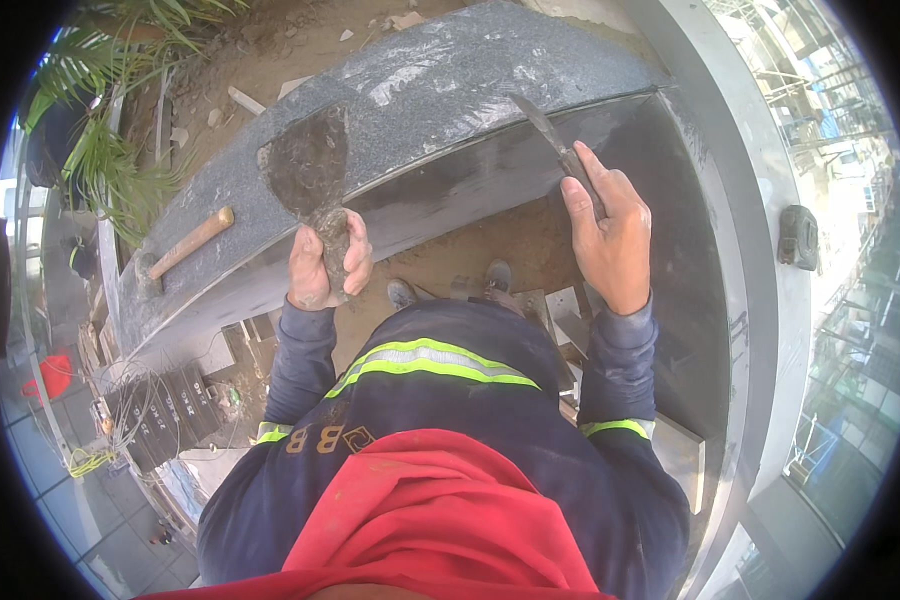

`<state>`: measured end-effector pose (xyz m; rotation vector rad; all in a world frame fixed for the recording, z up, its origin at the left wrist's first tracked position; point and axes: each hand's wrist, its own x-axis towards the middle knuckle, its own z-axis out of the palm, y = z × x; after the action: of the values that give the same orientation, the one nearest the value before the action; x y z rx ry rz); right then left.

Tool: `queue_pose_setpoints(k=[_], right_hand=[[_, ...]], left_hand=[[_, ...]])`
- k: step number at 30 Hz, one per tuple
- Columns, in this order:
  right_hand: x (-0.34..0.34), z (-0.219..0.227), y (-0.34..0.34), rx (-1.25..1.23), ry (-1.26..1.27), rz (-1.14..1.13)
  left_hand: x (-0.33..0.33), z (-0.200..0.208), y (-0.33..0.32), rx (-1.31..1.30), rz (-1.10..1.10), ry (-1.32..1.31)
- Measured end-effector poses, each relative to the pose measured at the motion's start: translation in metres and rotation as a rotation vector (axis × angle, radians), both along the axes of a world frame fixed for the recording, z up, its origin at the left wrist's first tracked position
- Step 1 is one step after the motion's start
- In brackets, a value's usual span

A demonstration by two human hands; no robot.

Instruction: The person scoops mortar from a bucket and applies it to the edge of a curved stone structure using a trowel. They smooth and shape the mortar along the seam, repeatedly adding small amounts and refining the surface.

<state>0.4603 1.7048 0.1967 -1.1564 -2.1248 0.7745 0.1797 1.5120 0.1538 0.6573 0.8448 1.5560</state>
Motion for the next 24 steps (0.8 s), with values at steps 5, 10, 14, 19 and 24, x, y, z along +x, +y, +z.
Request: queue_pose_setpoints(k=[5, 10, 14, 19, 24], right_hand=[[0.001, -0.002, 0.045, 0.185, 0.026, -0.086], [-0.117, 0.038, 0.121, 0.49, -0.315, 0.045], [-0.186, 0.015, 0.166, 0.43, -0.618, 0.114], [-0.168, 0.096, 0.142, 0.317, -0.845, 0.29], [-0.082, 0.113, 0.084, 0.2, -0.023, 0.155]], left_hand=[[-0.009, -0.004, -0.004, 0.019, -0.073, -0.004], [-0.003, 0.0, 0.004, 0.065, -0.135, -0.048], [0.0, 0.002, -0.001, 0.093, -0.153, -0.046], [-0.01, -0.008, -0.03, 0.037, 0.052, 0.033], [-0.009, 0.0, -0.025, -0.065, 0.177, 0.222]])
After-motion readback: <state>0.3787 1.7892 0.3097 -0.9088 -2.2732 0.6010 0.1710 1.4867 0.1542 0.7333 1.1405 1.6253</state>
